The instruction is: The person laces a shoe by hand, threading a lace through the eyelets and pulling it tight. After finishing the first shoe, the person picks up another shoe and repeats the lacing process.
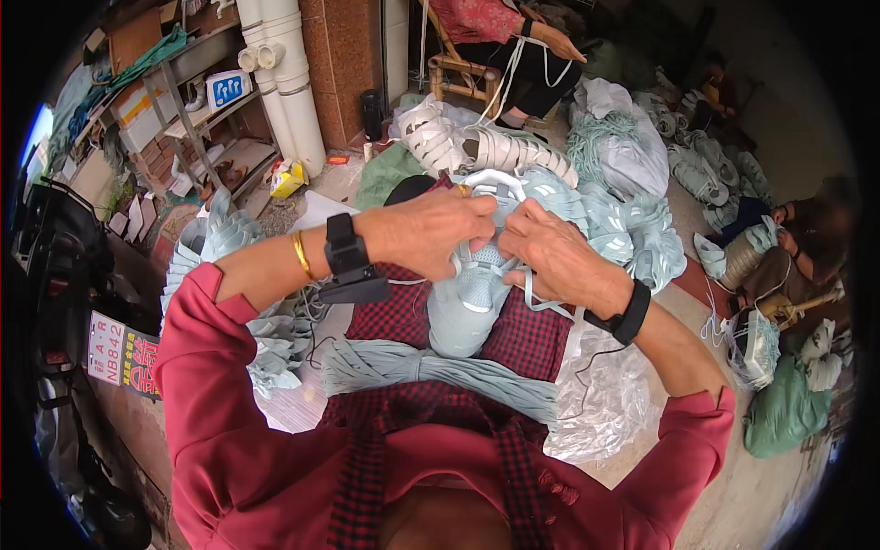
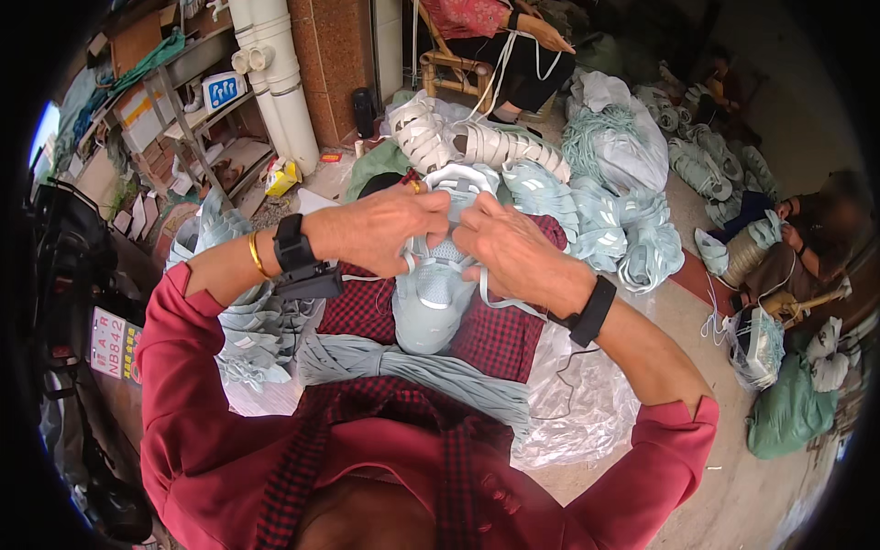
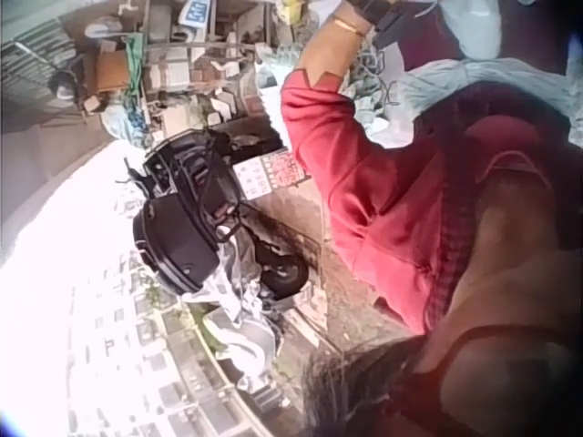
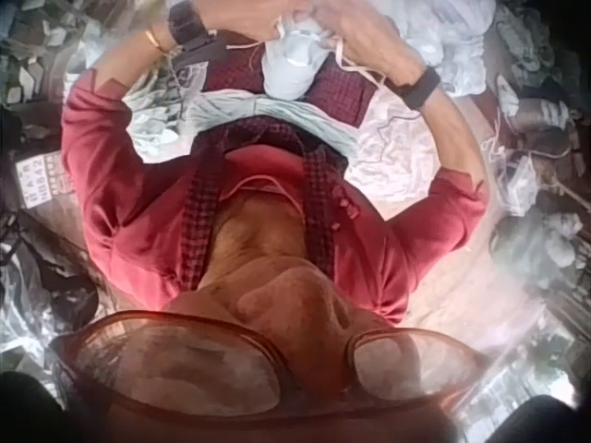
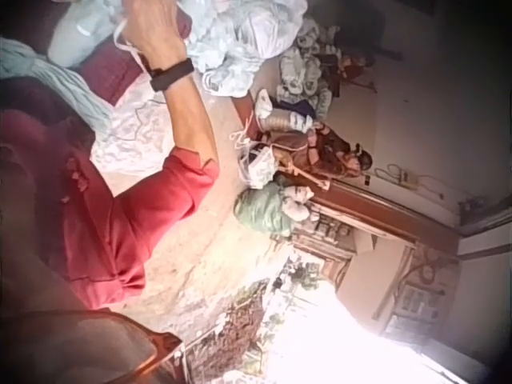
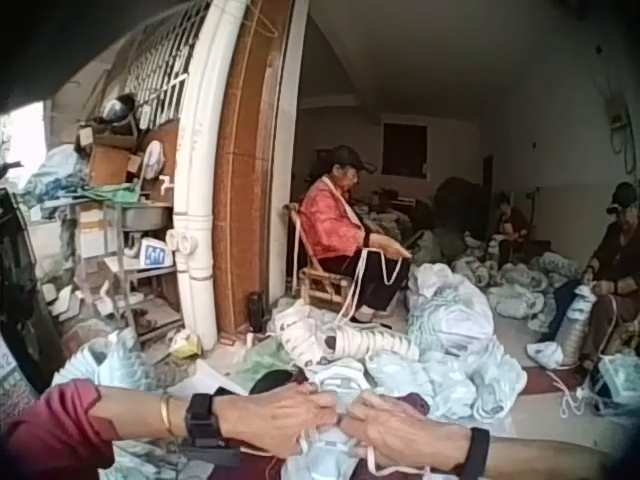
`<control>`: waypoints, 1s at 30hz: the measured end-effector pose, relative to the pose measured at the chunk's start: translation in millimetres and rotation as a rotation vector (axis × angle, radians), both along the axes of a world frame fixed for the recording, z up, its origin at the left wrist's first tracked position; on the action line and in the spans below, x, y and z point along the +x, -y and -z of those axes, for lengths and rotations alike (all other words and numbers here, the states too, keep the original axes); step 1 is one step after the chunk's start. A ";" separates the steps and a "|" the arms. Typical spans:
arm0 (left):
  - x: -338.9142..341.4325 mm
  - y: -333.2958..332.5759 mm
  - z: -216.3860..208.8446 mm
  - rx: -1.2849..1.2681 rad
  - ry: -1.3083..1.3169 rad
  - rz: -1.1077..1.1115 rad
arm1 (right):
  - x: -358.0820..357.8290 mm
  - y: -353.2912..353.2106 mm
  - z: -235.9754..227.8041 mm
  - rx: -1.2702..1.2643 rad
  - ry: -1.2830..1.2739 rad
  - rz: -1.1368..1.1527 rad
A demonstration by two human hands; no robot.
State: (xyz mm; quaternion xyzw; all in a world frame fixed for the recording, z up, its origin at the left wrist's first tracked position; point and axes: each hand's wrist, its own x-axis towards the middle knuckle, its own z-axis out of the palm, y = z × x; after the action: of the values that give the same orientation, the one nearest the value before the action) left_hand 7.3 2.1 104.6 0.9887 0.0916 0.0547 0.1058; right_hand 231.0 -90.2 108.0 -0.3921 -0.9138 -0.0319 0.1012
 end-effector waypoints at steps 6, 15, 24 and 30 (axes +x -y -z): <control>6.9 -21.3 -11.4 0.014 -0.125 -0.024 | 16.1 -25.1 -1.6 -0.312 -0.026 -0.042; 8.9 -23.6 -11.6 -0.161 -0.196 -0.006 | 10.1 -22.8 1.9 -0.332 -0.105 -0.058; 10.4 -20.9 -7.0 -0.194 -0.208 -0.064 | 17.1 -21.0 12.0 -0.114 -0.110 -0.105; -3.1 -21.5 13.3 -0.045 0.026 -0.008 | 14.2 -6.3 28.6 0.185 0.009 0.002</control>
State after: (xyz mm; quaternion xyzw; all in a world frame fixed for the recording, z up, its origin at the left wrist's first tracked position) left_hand 4.2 23.5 91.3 0.9849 0.0952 0.0658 0.1290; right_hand 245.2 -83.9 79.4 -0.3819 -0.9070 -0.1179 0.1328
